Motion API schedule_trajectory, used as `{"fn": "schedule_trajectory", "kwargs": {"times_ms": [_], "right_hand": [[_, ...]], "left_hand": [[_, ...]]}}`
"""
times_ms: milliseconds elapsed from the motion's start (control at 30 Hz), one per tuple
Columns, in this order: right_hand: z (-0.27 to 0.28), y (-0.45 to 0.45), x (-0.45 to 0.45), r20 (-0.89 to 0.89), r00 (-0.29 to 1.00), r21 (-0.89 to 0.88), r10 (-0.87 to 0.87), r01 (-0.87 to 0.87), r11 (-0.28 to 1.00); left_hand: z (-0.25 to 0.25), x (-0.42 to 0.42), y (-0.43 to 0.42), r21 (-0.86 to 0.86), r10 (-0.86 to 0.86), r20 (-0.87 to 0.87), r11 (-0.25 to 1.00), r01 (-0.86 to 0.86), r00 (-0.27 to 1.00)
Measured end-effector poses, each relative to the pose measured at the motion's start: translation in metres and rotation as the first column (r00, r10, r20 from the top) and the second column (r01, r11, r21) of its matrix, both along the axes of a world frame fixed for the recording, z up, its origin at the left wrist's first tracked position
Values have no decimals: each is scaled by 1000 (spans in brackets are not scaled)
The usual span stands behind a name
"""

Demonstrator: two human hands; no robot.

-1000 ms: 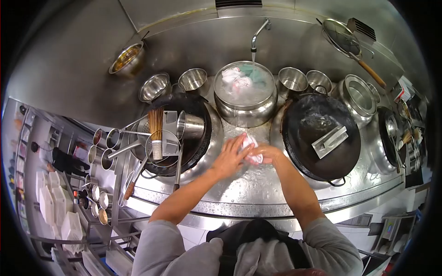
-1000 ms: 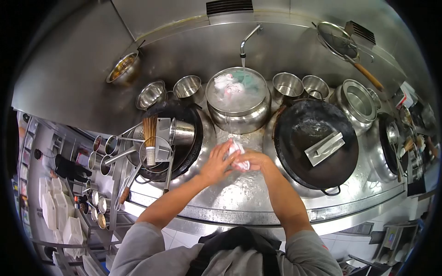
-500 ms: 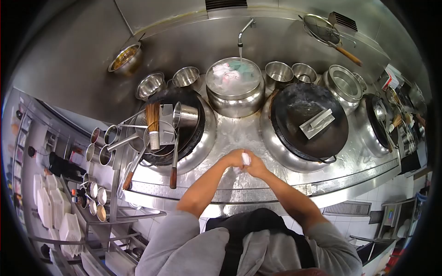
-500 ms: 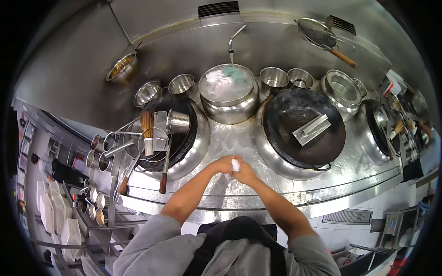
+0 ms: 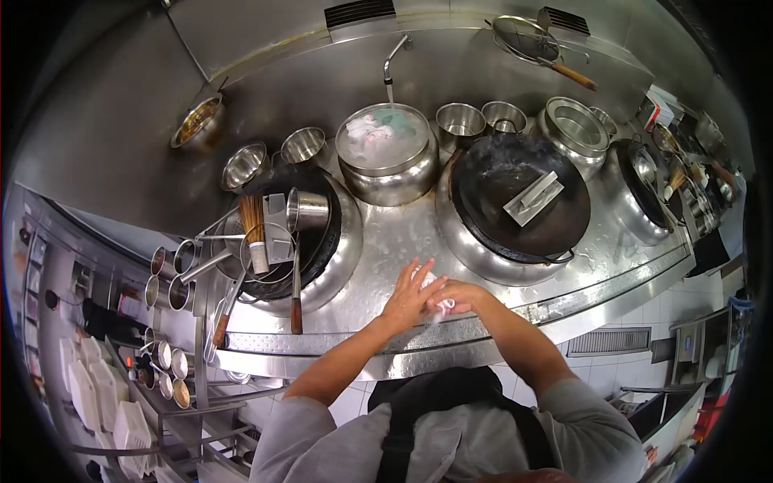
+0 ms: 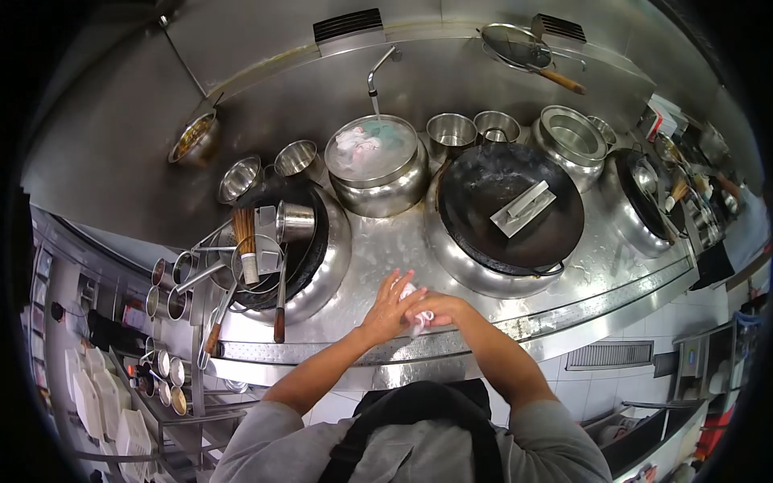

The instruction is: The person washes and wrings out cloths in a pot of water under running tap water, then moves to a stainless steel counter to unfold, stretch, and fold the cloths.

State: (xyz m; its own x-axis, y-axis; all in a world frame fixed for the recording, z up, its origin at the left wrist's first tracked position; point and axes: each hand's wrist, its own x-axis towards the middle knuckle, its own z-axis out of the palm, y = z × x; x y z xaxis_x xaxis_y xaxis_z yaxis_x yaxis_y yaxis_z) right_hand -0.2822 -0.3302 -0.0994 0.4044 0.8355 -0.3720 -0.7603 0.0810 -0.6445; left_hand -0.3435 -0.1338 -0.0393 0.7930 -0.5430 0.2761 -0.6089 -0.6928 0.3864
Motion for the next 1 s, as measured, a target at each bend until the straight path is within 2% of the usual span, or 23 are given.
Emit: {"fn": "schedule_trajectory", "kwargs": {"times_ms": [67,100,133,167,233,300,367,400,467,533,567,600,633,667,733,767,800,833,867,900,933,967,1000], "right_hand": [[5,8,3,3,987,-81,161,-161,984],[8,11,10,38,972,-124,233,-227,966],[11,17,12,200,950,-238,241,-191,952],[12,23,12,350,901,-343,257,-132,930],[32,33,12,597,722,-527,349,25,849],[71,33,-5,706,488,-667,514,213,713],[17,29,-11,861,298,-508,412,497,703],[-2,27,-14,910,177,-398,375,622,674],[8,20,-26,781,281,-587,558,635,502],[4,3,-41,857,319,-509,403,640,576],[4,-6,-45,868,427,-485,255,610,627],[5,-18,-57,911,300,-411,282,625,663],[3,-38,-69,933,170,-352,319,625,696],[0,-68,-86,953,249,-301,171,724,621],[-6,-113,-117,951,278,-189,-136,869,458],[-26,-139,-135,938,213,-166,-273,969,185],[-24,-178,-159,888,253,-285,-385,958,-26],[-32,-214,-187,900,199,-326,-387,897,-298],[-42,-262,-220,676,116,-411,-728,879,-242],[-59,-304,-258,712,-106,-343,-694,811,-475],[-73,-348,-302,613,-332,-264,-716,769,-582],[-61,-385,-344,625,-394,-309,-674,668,-677],[-70,-429,-388,706,-446,-278,-551,541,-794]], "left_hand": [[-20,15,4,19,-93,134,996,91,987],[-16,20,2,116,-31,19,993,29,999],[-10,26,0,220,40,-94,975,-19,995],[-6,29,-4,328,118,-199,944,-48,973],[-15,40,-7,376,197,-191,920,-114,962],[-16,42,-16,437,242,-237,892,-119,941],[-1,46,-24,508,282,-303,856,-97,910],[-2,45,-26,444,273,-320,889,-111,907],[-15,46,-29,305,226,-357,945,-115,907],[-64,69,-20,163,-97,-494,966,201,864],[-30,63,-31,33,8,-899,998,51,437],[-47,64,-29,-195,-191,-952,981,10,239],[-24,54,-44,-139,-129,-983,988,-70,128],[-36,59,-40,-320,-334,-942,920,-227,-21],[-41,50,-45,-471,-518,-855,753,-459,28],[-47,45,-46,-488,-541,-840,724,-487,39],[-53,39,-48,-509,-564,-823,680,-527,67],[-59,34,-47,-448,-509,-860,719,-531,37],[-63,31,-46,-379,-443,-896,757,-531,9],[-67,30,-41,-301,-367,-930,795,-526,-22],[-71,31,-38,-276,-342,-939,803,-529,-29],[-75,33,-35,-250,-316,-948,808,-533,-34],[-77,34,-31,-223,-289,-957,810,-542,-38]]}}
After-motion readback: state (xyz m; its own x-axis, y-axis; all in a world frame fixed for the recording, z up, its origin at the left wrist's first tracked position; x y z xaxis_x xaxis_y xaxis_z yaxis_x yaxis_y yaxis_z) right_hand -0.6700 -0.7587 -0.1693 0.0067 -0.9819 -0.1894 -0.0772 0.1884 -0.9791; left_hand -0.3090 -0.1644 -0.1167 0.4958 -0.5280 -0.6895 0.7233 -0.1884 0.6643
